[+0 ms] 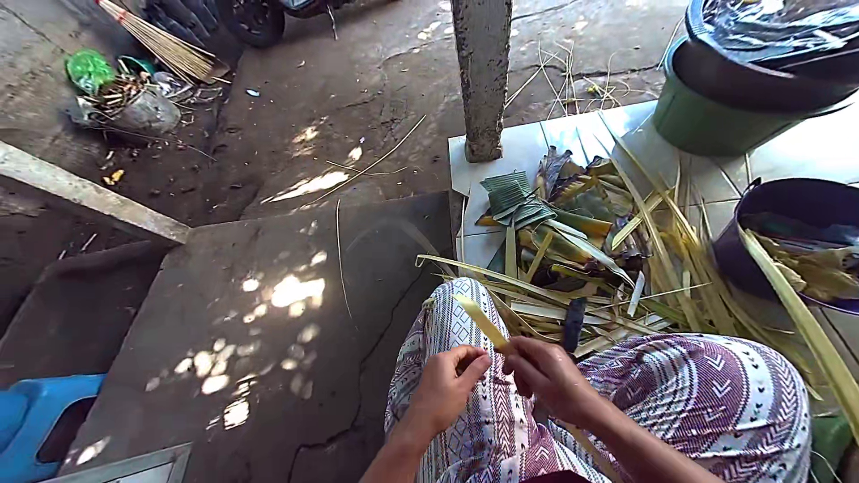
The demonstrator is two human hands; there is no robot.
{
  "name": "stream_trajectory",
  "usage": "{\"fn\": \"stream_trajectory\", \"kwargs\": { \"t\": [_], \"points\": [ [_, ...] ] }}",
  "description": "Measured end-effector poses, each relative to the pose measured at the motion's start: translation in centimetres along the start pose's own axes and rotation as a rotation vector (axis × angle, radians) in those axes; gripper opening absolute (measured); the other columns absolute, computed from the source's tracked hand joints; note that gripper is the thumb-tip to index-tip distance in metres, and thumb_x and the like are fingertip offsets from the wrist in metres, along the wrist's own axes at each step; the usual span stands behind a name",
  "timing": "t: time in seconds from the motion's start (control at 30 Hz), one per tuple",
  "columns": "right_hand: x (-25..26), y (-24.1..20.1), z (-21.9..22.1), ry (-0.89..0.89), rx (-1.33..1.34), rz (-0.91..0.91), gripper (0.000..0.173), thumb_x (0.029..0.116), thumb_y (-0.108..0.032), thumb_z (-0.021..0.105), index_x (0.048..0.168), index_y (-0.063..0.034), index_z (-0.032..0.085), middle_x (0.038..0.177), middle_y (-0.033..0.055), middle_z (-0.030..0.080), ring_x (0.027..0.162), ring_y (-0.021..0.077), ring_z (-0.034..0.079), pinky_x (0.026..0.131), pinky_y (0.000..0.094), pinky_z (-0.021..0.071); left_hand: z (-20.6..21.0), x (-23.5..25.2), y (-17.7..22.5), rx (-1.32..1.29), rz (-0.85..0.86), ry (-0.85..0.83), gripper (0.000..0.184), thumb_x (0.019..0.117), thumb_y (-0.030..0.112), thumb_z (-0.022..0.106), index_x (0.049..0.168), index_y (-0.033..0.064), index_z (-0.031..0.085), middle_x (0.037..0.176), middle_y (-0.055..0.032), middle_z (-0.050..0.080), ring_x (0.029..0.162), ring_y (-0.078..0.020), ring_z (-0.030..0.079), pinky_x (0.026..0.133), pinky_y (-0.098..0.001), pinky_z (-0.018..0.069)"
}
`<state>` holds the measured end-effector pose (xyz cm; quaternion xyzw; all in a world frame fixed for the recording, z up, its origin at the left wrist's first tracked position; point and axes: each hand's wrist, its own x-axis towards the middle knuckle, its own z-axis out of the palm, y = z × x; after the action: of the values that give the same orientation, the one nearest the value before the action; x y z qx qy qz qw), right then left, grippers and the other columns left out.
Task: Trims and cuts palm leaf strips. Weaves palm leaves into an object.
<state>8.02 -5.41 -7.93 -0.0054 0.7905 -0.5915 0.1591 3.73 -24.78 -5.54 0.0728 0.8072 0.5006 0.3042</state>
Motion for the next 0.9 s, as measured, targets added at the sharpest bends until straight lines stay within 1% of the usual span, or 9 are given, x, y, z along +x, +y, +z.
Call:
{"fn": "stream_trajectory", "kwargs": {
  "t": [0.07,0.13,0.23,0.3,0.37,0.47,0.6,0.73,0.9],
  "points": [
    [-0.8,-1.3,-0.3,0.099,0.168,-0.119,0.023,0.1036,-0.012,0.048,0.110,-0.0004,0.066,0.082,-0.0034,0.068,0.062,-0.0005,0.063,0.060,0.0178,0.0558,1.6,0.5,0.9,-0.222,0.241,0.082,0.027,0.1019,0.011,0.055,0.119,-0.0064,0.066,0.113,-0.0070,0.071,0.098,-0.0040,0.068,0.089,-0.0229,0.0561],
    [-1.3,-2.0,-0.9,0.085,0.461,-0.204,0.015,0.1029,-0.012,0.051,0.105,-0.0062,0.065,0.081,-0.0068,0.071,0.065,0.0018,0.068,0.062,0.0196,0.0597,2.9,1.8,2.5,-0.499,0.467,-0.019,0.029,0.1037,0.010,0.052,0.122,-0.0079,0.065,0.125,-0.0076,0.069,0.113,-0.0062,0.066,0.100,-0.0254,0.0530],
    [-2.1,-2.1,-2.4,-0.003,0.864,-0.301,0.012,0.1025,-0.017,0.059,0.103,-0.0138,0.071,0.083,-0.0031,0.076,0.070,0.0061,0.072,0.065,0.0228,0.0619,3.8,4.0,4.7,-0.756,0.628,-0.336,0.037,0.1039,0.032,0.058,0.125,0.0053,0.070,0.130,-0.0005,0.069,0.120,-0.0076,0.063,0.104,-0.0271,0.0500],
    [-2.9,-2.2,-3.4,-0.010,0.985,-0.350,0.014,0.1002,-0.022,0.064,0.105,-0.0146,0.075,0.081,-0.0015,0.075,0.069,0.0056,0.071,0.065,0.0220,0.0606,4.3,5.2,5.7,-0.816,0.657,-0.509,0.043,0.1001,0.041,0.061,0.130,0.0110,0.069,0.128,0.0022,0.071,0.117,-0.0064,0.065,0.101,-0.0257,0.0522],
    [-3.6,-2.4,-4.2,0.027,1.025,-0.364,0.015,0.0988,-0.023,0.066,0.105,-0.0140,0.076,0.079,-0.0005,0.074,0.067,0.0062,0.071,0.065,0.0226,0.0606,4.9,5.8,6.6,-0.834,0.646,-0.522,0.034,0.0999,0.031,0.065,0.125,0.0087,0.070,0.115,0.0032,0.075,0.106,-0.0060,0.069,0.094,-0.0257,0.0560],
    [-3.9,-2.3,-4.6,0.281,0.798,-0.364,0.015,0.0997,-0.024,0.064,0.102,-0.0151,0.076,0.082,-0.0029,0.076,0.071,0.0052,0.072,0.068,0.0228,0.0617,5.6,5.7,8.4,-0.738,0.636,-0.344,0.022,0.0991,0.006,0.059,0.117,-0.0002,0.070,0.102,0.0051,0.074,0.095,-0.0031,0.069,0.088,-0.0233,0.0567],
    [-3.6,-2.9,-6.8,0.787,0.040,-0.473,0.026,0.0991,-0.034,0.062,0.110,-0.0113,0.068,0.103,-0.0079,0.070,0.093,-0.0009,0.067,0.081,0.0183,0.0566,5.8,5.4,10.5,-0.548,0.659,-0.063,0.022,0.0947,0.000,0.061,0.114,-0.0073,0.070,0.104,-0.0018,0.071,0.094,-0.0021,0.068,0.088,-0.0213,0.0570],
    [-3.5,-5.2,-9.3,0.858,-0.157,-0.602,0.029,0.0974,-0.035,0.066,0.112,-0.0101,0.067,0.105,-0.0054,0.068,0.093,-0.0022,0.063,0.080,0.0140,0.0537,6.3,5.6,11.2,-0.383,0.766,-0.002,0.022,0.0977,0.004,0.061,0.113,-0.0084,0.071,0.100,-0.0036,0.069,0.087,0.0004,0.066,0.081,-0.0174,0.0571],
    [-2.9,-6.6,-9.9,0.911,-0.441,-0.546,0.032,0.0958,-0.016,0.061,0.122,0.0018,0.063,0.098,0.0045,0.073,0.083,0.0035,0.066,0.075,0.0174,0.0544,7.5,5.6,12.0,-0.105,0.862,0.141,0.021,0.0975,0.005,0.056,0.105,-0.0072,0.072,0.093,-0.0104,0.071,0.083,-0.0039,0.068,0.079,-0.0184,0.0566]
  ]
}}
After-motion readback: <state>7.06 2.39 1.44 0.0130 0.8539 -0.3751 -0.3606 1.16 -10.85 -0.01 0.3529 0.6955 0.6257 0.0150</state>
